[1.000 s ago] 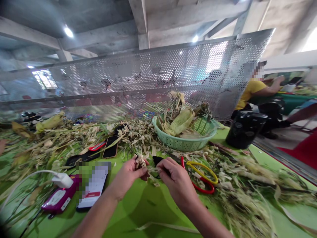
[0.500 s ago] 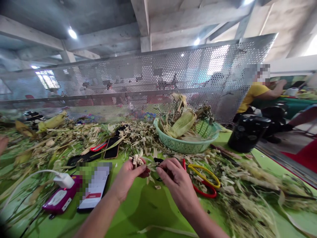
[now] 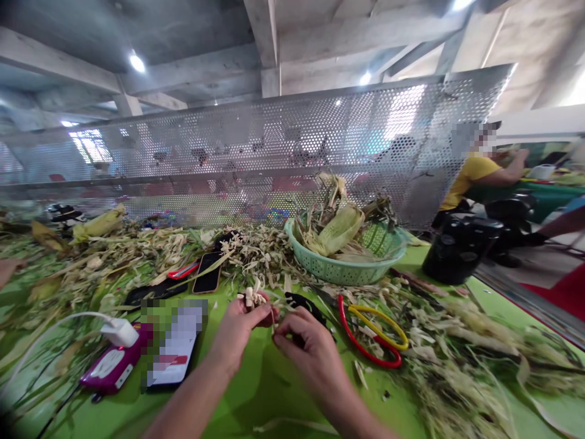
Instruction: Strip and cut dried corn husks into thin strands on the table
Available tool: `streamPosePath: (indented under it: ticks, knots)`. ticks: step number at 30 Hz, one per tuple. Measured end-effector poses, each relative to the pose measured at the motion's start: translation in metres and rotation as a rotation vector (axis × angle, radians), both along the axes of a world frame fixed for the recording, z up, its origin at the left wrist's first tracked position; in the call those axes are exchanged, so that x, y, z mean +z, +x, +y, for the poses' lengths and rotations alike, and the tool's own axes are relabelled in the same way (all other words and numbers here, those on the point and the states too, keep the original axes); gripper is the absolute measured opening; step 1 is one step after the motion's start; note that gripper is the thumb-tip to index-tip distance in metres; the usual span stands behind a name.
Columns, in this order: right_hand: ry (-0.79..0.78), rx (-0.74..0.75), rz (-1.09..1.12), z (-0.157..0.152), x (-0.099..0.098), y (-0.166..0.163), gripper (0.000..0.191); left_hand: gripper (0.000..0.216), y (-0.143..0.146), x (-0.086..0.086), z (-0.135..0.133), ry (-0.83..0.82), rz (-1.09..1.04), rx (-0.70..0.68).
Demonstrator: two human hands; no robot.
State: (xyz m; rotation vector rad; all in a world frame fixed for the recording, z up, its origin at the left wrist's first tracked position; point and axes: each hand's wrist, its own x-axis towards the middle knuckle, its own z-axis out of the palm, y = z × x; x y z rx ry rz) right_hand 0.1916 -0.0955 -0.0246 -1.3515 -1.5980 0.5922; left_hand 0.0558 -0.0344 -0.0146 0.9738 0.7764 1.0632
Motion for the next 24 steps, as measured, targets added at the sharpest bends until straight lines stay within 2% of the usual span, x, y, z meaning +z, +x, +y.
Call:
streamPosePath:
  ticks: [7, 11, 14, 18, 24]
  knots:
    - [0.032, 0.045, -0.114, -0.003, 0.003, -0.006, 0.018, 0.020, 0.001, 0.000, 0.001, -0.008, -0.010, 0.008]
    - [-0.044, -0.088, -0.036, -0.005, 0.011, 0.006, 0.028, 0.018, -0.004, 0.004, 0.004, 0.034, 0.040, 0.024]
    - [-0.044, -0.173, 0.065, -0.003, 0.013, 0.012, 0.031, 0.017, -0.004, 0.004, 0.004, 0.034, 0.060, 0.052]
    - [0.026, -0.151, 0.046, -0.003, 0.013, 0.014, 0.026, 0.017, -0.004, 0.001, 0.004, 0.047, 0.061, 0.059]
    - [0.092, -0.016, -0.240, -0.010, 0.012, 0.000, 0.025, 0.015, -0.002, -0.002, 0.006, 0.078, 0.043, 0.083]
